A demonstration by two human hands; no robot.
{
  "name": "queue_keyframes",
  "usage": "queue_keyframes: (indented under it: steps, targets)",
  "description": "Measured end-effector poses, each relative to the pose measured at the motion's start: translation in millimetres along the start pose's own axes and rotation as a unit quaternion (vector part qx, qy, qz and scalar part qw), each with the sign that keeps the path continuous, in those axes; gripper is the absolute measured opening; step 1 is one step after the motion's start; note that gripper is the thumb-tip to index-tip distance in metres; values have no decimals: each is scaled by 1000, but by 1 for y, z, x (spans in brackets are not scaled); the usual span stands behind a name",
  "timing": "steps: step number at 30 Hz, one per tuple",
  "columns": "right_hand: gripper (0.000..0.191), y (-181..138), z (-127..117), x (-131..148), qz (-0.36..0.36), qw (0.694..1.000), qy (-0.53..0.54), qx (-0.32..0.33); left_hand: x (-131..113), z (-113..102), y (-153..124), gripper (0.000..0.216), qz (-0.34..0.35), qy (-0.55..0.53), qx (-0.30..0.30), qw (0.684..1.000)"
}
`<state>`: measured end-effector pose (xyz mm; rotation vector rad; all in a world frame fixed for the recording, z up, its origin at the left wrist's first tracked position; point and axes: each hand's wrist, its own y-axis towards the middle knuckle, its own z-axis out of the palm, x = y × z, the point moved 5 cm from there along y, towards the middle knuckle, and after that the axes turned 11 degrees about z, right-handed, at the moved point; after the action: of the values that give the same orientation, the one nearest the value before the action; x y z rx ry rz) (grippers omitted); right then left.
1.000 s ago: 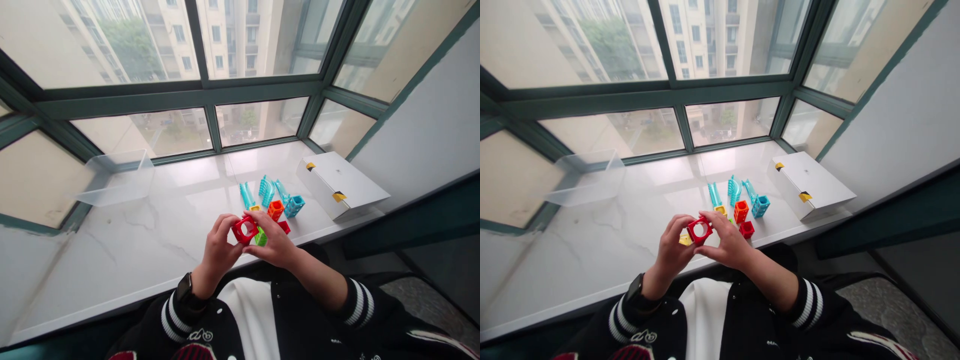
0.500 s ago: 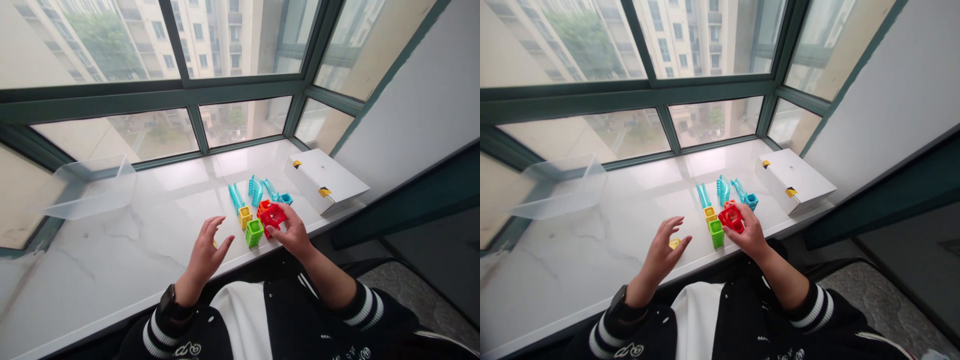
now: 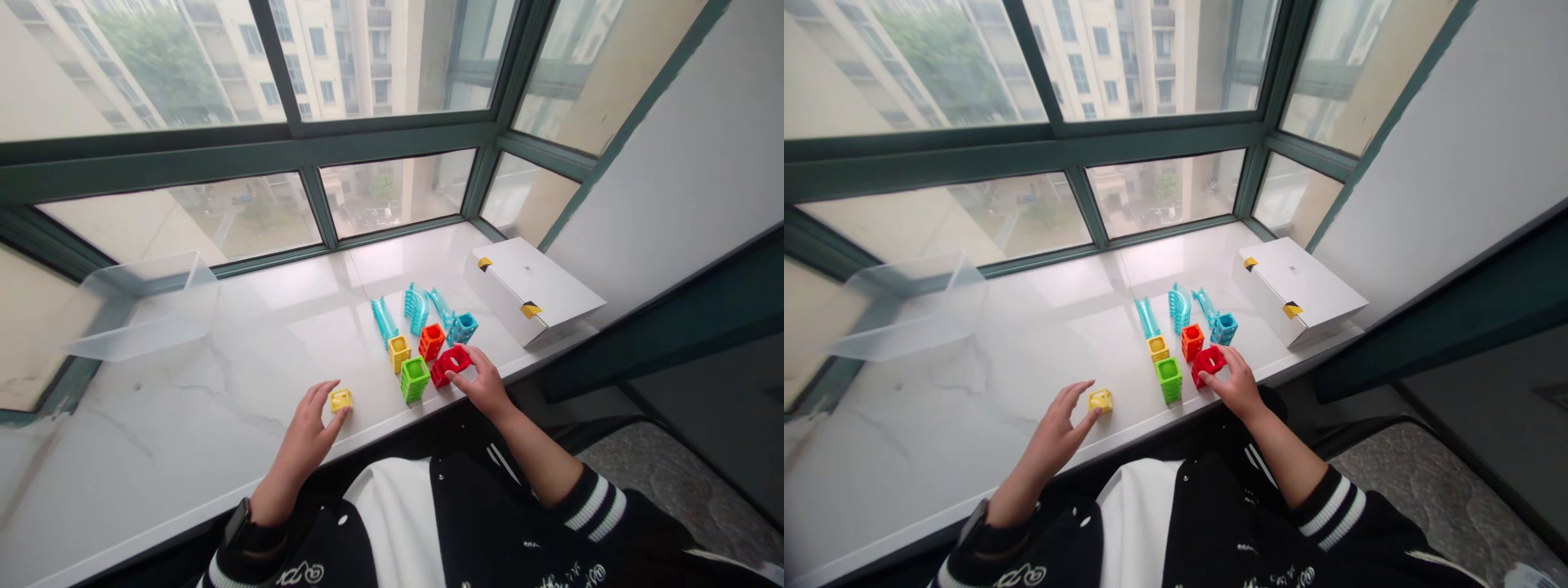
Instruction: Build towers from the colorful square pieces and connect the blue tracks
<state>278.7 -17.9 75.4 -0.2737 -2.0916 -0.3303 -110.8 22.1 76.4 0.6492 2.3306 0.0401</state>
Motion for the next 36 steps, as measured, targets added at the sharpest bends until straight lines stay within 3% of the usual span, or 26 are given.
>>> queue_keyframes:
  steps: [11, 25, 36]
  targets:
    - [68, 1, 28, -36, 17, 1000, -15, 10, 14, 9, -9, 48, -26, -26, -4, 999]
    - [51, -6, 44, -47, -18, 999, -33, 7, 20, 24, -12, 42, -24, -44, 1, 999]
    - [54, -7, 48, -53, -16, 999, -34, -3, 22, 26, -13, 44, -31, -35, 0, 999]
